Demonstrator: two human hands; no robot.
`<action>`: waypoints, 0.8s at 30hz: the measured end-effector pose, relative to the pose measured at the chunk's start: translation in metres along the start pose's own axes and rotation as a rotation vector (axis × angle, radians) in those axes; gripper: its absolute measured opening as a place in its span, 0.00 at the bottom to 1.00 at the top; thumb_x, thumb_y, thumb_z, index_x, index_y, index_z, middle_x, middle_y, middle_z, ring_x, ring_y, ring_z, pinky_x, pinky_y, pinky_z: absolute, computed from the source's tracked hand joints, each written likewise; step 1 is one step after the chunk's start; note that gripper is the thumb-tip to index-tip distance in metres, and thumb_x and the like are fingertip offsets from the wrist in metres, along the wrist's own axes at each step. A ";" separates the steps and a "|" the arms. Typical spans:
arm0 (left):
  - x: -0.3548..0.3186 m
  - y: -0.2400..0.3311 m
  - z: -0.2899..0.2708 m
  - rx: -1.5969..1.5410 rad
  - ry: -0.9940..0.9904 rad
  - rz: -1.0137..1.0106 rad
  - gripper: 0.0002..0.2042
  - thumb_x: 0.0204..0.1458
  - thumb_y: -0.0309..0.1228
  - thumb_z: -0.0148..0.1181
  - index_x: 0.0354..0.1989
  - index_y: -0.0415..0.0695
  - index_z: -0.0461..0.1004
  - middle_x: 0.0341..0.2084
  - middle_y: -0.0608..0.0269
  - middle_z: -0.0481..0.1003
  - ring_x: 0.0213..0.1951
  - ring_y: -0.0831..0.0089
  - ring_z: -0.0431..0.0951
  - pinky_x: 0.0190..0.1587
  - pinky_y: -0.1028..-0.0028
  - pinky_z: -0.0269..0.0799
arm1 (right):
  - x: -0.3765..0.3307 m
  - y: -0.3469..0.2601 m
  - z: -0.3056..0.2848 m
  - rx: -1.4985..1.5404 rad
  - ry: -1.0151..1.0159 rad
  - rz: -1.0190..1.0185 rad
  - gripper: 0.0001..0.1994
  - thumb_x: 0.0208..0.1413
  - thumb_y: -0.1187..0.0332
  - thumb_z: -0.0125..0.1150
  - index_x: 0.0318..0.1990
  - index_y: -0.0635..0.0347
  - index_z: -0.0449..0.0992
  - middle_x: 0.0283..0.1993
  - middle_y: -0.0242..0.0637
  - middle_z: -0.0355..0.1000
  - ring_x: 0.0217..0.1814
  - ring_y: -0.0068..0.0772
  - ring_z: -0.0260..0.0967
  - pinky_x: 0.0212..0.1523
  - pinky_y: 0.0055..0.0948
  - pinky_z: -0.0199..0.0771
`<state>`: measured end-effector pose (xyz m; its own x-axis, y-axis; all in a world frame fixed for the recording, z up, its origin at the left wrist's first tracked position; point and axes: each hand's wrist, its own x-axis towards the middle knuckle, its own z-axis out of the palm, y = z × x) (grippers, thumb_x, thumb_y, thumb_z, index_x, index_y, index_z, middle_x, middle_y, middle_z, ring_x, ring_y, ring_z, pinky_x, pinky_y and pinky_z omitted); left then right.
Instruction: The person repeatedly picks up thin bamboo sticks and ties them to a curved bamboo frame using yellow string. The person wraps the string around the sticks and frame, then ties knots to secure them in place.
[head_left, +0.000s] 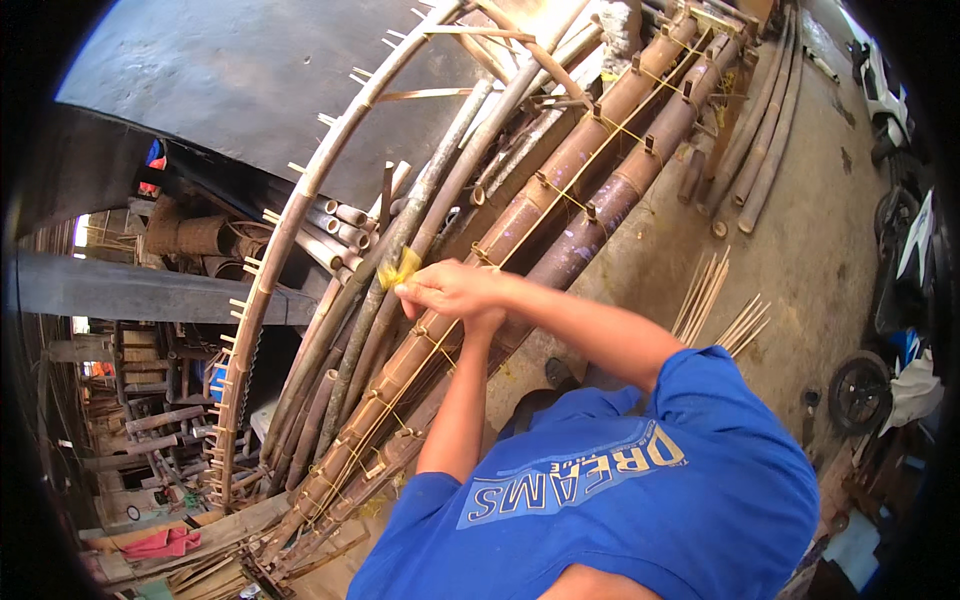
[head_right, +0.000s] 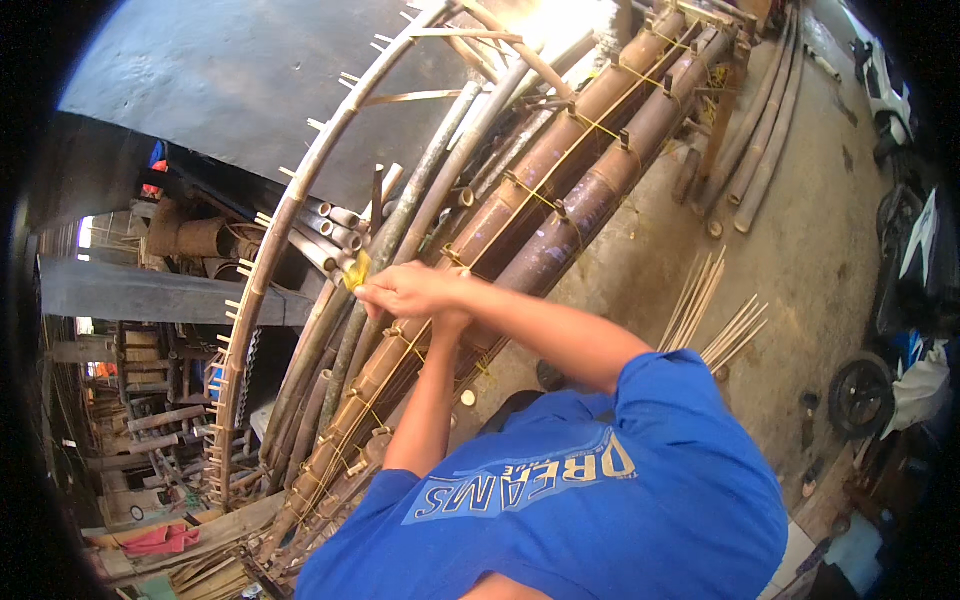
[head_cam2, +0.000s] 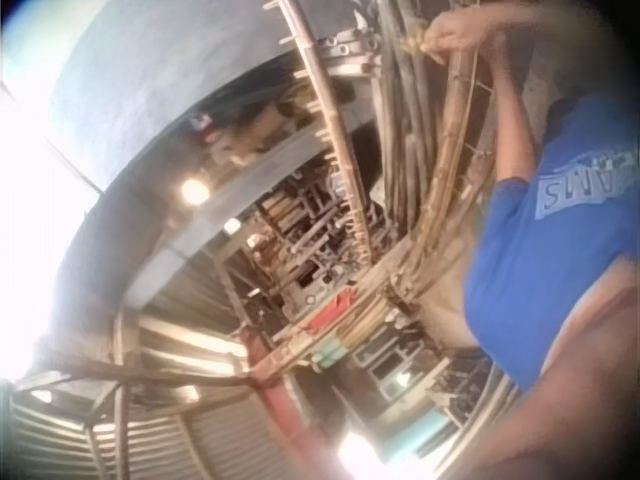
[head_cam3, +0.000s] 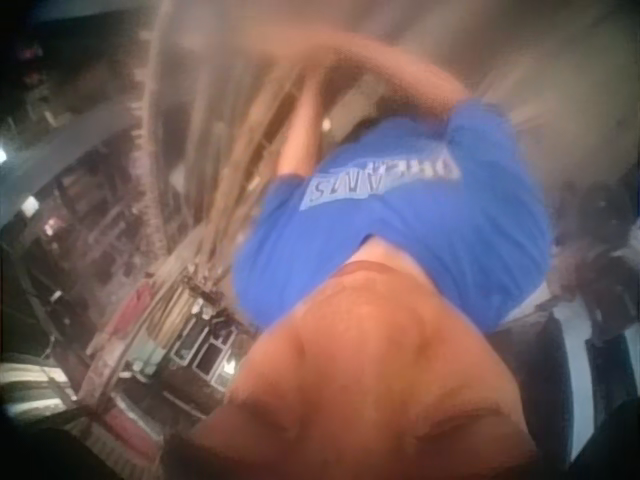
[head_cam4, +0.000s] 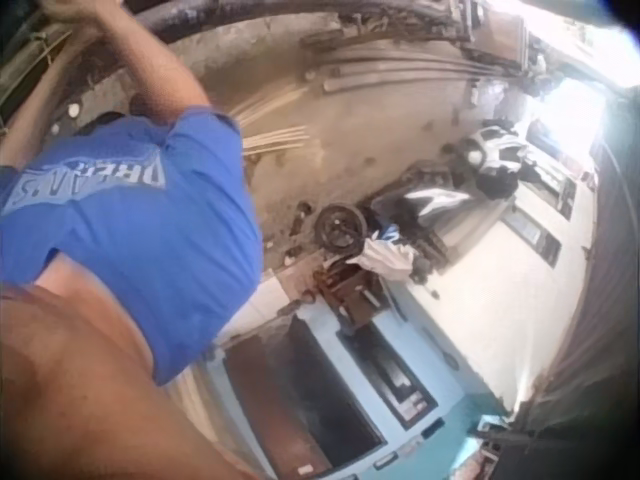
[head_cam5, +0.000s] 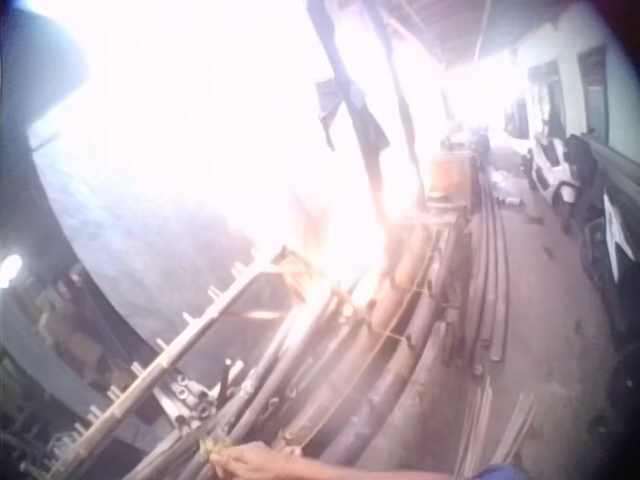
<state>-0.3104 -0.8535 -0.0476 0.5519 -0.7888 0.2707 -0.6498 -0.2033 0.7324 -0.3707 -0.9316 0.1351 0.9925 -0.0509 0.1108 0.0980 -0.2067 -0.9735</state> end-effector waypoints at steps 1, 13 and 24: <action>0.002 0.002 0.003 -0.087 0.129 0.155 0.14 0.63 0.36 0.51 0.51 0.40 0.73 0.41 0.47 0.78 0.49 0.51 0.76 0.53 0.57 0.67 | 0.021 0.034 -0.014 -0.291 -0.111 -0.052 0.40 0.64 0.33 0.34 0.48 0.62 0.82 0.52 0.51 0.77 0.54 0.46 0.75 0.60 0.47 0.68; 0.010 0.056 -0.021 0.226 -0.123 -0.349 0.16 0.64 0.45 0.49 0.44 0.52 0.81 0.34 0.53 0.82 0.39 0.57 0.79 0.56 0.55 0.50 | -0.146 0.061 -0.009 -0.281 -0.143 0.010 0.24 0.66 0.57 0.50 0.20 0.65 0.70 0.22 0.53 0.70 0.22 0.52 0.64 0.31 0.45 0.68; 0.126 -0.017 -0.024 0.234 0.160 -0.091 0.12 0.63 0.36 0.49 0.42 0.44 0.78 0.30 0.48 0.79 0.35 0.48 0.80 0.39 0.57 0.74 | -0.154 0.098 0.056 -0.715 0.162 -0.003 0.08 0.53 0.64 0.59 0.32 0.59 0.77 0.28 0.44 0.74 0.36 0.47 0.75 0.48 0.45 0.71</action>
<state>-0.2172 -0.9358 -0.0114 0.6764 -0.6637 0.3192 -0.6866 -0.4113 0.5995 -0.5094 -0.8892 0.0110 0.9637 -0.1818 0.1955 -0.0255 -0.7915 -0.6106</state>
